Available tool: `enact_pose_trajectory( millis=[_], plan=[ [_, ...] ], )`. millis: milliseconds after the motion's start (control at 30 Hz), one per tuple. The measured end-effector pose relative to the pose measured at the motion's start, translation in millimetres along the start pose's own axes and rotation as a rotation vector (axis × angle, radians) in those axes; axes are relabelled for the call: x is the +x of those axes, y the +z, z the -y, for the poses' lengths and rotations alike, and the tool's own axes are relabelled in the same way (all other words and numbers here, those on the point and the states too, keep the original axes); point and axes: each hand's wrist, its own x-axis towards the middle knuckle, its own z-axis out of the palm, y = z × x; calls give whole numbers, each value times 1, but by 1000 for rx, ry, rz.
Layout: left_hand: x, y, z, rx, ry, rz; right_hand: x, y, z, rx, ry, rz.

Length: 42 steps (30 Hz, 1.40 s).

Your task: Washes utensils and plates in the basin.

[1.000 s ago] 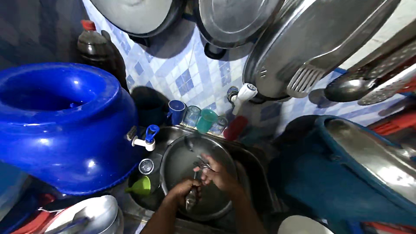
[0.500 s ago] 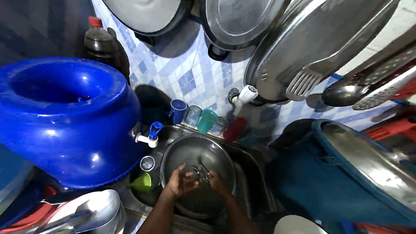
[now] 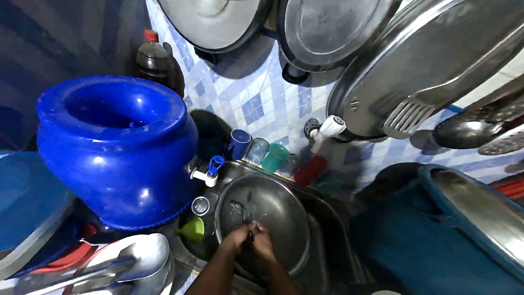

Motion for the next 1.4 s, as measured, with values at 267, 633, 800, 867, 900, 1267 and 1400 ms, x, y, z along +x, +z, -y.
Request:
enact_pose_trajectory(
  millis=[267, 633, 800, 867, 900, 1267, 1400],
  plan=[
    [0, 1, -2, -88, -16, -105, -21, -32, 6, 47, -113, -8],
    [-1, 4, -5, -167, 50, -75, -61, -31, -14, -672, -309, -86],
    [1, 4, -8, -264, 89, 57, -59, -27, -3, -803, -185, 120],
    [4, 4, -6, -229, 119, 94, -53, -32, -1, -784, -181, 190],
    [3, 4, -6, -203, 131, 92, -50, -37, 0, -751, -199, 238],
    [4, 2, 1, 72, -47, -285, 16, -55, -29, 125, 285, -335],
    [0, 3, -1, 77, -27, -152, 16, -35, -14, 680, 106, -73]
  ],
)
